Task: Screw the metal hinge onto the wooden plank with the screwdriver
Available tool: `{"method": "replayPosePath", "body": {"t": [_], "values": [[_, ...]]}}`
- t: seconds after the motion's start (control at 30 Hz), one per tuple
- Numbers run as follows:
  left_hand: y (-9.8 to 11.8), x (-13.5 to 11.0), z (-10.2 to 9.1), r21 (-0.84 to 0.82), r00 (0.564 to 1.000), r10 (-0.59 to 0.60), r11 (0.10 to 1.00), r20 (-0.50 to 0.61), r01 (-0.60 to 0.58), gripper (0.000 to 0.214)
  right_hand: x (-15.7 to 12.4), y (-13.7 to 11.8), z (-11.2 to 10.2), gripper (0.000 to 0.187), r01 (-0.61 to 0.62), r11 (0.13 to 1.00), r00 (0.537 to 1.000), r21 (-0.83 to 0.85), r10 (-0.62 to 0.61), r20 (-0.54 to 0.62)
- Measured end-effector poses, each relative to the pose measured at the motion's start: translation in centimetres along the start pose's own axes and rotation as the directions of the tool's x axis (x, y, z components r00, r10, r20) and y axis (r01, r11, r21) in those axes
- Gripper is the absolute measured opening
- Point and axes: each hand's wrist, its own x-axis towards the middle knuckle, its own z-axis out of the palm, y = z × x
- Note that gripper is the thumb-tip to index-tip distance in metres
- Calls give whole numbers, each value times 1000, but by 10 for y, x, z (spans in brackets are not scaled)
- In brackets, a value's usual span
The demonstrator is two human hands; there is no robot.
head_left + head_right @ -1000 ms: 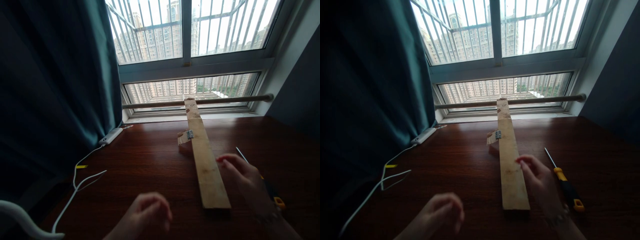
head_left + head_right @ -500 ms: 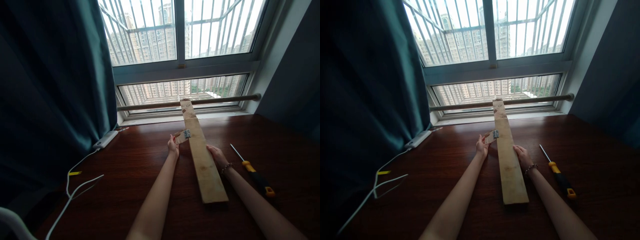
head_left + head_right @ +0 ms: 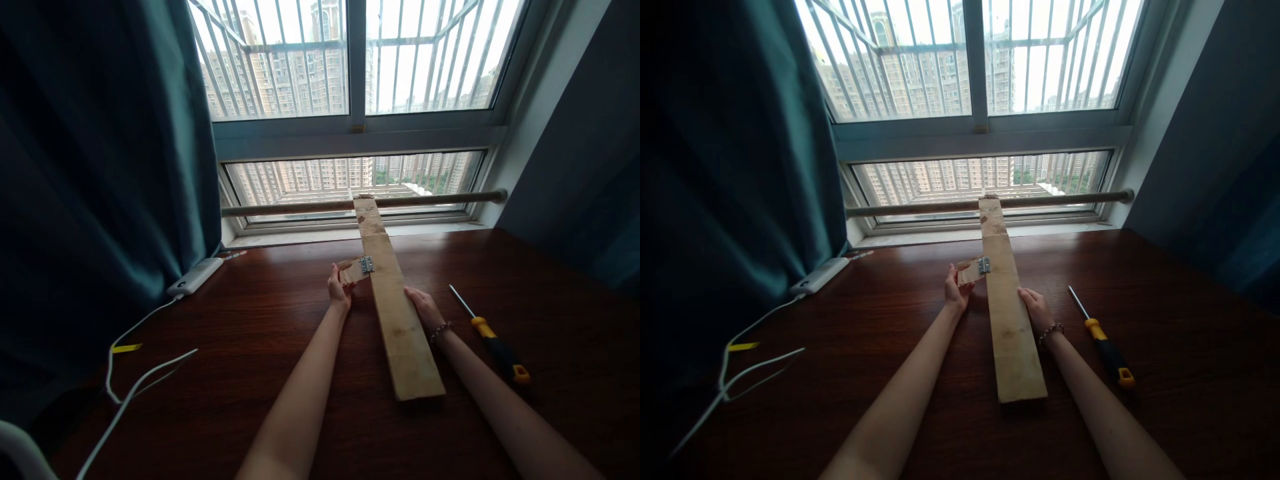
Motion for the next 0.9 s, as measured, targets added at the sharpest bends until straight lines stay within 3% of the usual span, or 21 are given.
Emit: {"method": "replayPosePath", "body": {"t": [0.1,0.2,0.3,0.37,0.43,0.5,0.6,0.67,0.77,0.9], "values": [[-2,-2,0,21,989,135,991,-57,-134,42,1,0,0,43,38,998,999,-41,-39,-23],[-5,-6,-1,122,934,337,938,-118,-324,44,0,1,1,48,69,995,996,-70,-73,-48],[-6,-13,1,232,861,503,849,-78,-475,41,-2,1,1,56,147,984,989,-105,-150,-20],[-5,-20,4,285,824,566,791,-5,-542,38,-2,-2,0,55,278,937,957,-209,-288,-17],[-5,-28,7,314,797,600,746,67,-587,37,-2,-11,2,48,438,812,882,-386,-472,8],[-4,-36,11,321,780,614,720,120,-615,37,-1,-24,8,40,559,627,793,-542,-595,129],[-4,-43,12,330,784,607,720,128,-611,35,1,-44,28,36,656,374,714,-656,-588,379],[-5,-44,10,352,791,600,720,116,-598,34,1,-51,41,36,676,255,688,-692,-555,468],[-8,-42,5,403,784,602,686,153,-606,32,1,-52,54,37,673,163,674,-721,-535,509],[-12,-38,1,482,708,649,544,276,-687,32,0,-49,56,37,668,132,679,-733,-513,526]]}}
